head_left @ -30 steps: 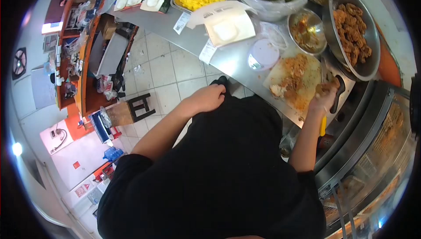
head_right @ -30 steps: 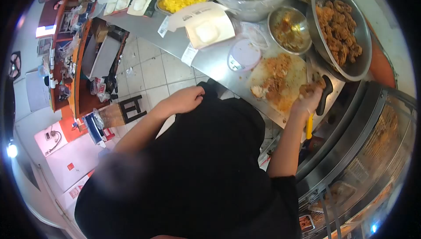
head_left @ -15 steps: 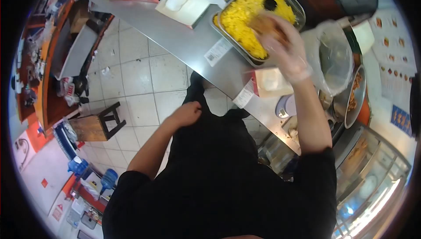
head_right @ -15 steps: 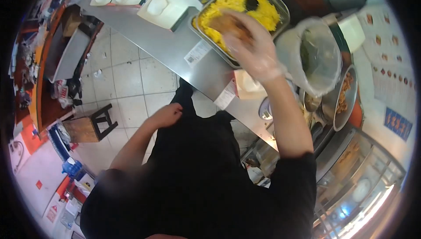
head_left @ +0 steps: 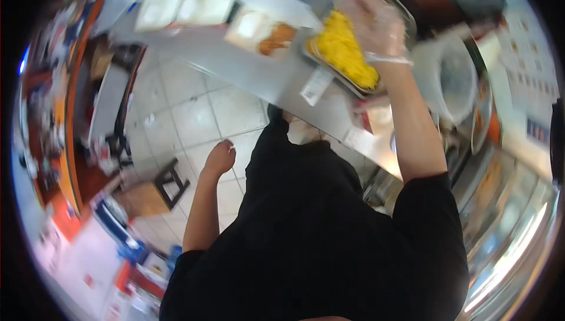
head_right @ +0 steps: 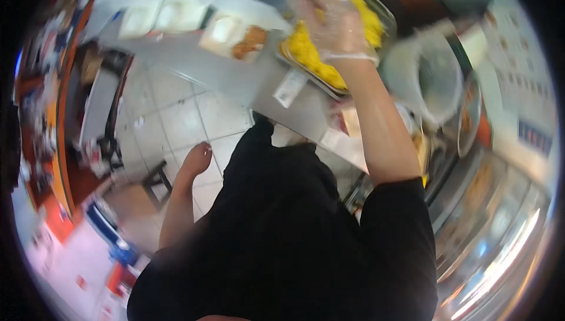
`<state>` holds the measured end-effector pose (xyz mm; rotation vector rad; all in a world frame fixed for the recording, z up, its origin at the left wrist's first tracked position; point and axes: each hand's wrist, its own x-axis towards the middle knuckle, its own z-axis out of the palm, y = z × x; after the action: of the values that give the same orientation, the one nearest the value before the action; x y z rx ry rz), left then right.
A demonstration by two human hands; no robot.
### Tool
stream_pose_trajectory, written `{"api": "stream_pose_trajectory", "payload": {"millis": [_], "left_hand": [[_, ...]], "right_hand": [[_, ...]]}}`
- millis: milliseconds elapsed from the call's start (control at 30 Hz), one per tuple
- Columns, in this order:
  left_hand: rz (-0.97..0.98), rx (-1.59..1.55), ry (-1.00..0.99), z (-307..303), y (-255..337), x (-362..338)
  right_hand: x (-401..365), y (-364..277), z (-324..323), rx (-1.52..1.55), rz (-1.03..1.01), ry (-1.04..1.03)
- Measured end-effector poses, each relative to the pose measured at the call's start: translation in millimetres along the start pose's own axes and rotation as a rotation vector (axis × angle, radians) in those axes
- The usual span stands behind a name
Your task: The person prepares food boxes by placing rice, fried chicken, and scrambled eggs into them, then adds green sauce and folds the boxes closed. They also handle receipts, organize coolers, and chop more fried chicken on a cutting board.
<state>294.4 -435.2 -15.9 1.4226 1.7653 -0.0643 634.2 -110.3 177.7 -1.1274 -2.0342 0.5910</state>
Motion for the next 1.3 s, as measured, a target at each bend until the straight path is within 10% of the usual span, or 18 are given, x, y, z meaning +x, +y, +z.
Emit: {"api": "stream_pose_trajectory", "payload": {"millis": [33, 133, 233, 367, 467, 700, 1133, 1300], "left_hand": [[0.079, 0.099, -0.077, 4.0, -4.3, 9.5], [0.155, 0.215, -0.281, 21.0, -15.6, 45.9], [0.137, 0.266, -0.435, 20.7, -2.3, 78.4], [0.225, 0.375, -0.419, 27.0, 12.9, 116.3], [0.035, 0.154, -0.501, 32.9, 10.6, 137.8], [-0.191, 0.059, -0.407, 52.0, 64.5, 118.5], [-0.139, -0.085, -0.339, 143.6, 170.0, 31.0], [-0.189, 0.019, -0.367, 144.8, 147.8, 9.2]], "right_hand": [[-22.3, -7.3, -43.7, 0.191, 0.4, 0.195], [-121.2, -22.7, -158.1, -0.167, 0.775, 0.519], [-267.2, 7.8, -232.8, -0.656, 0.81, 0.841], [-460.1, 27.5, -288.1, -0.597, 1.742, 0.324], [-509.2, 28.5, -270.0, -0.335, 1.902, 0.342], [-475.5, 100.7, -242.8, -0.589, 1.318, 0.291], [-450.9, 192.3, -250.1, -0.588, 1.058, 0.037], [-470.8, 197.8, -281.3, 0.143, 1.099, 0.424]]}}
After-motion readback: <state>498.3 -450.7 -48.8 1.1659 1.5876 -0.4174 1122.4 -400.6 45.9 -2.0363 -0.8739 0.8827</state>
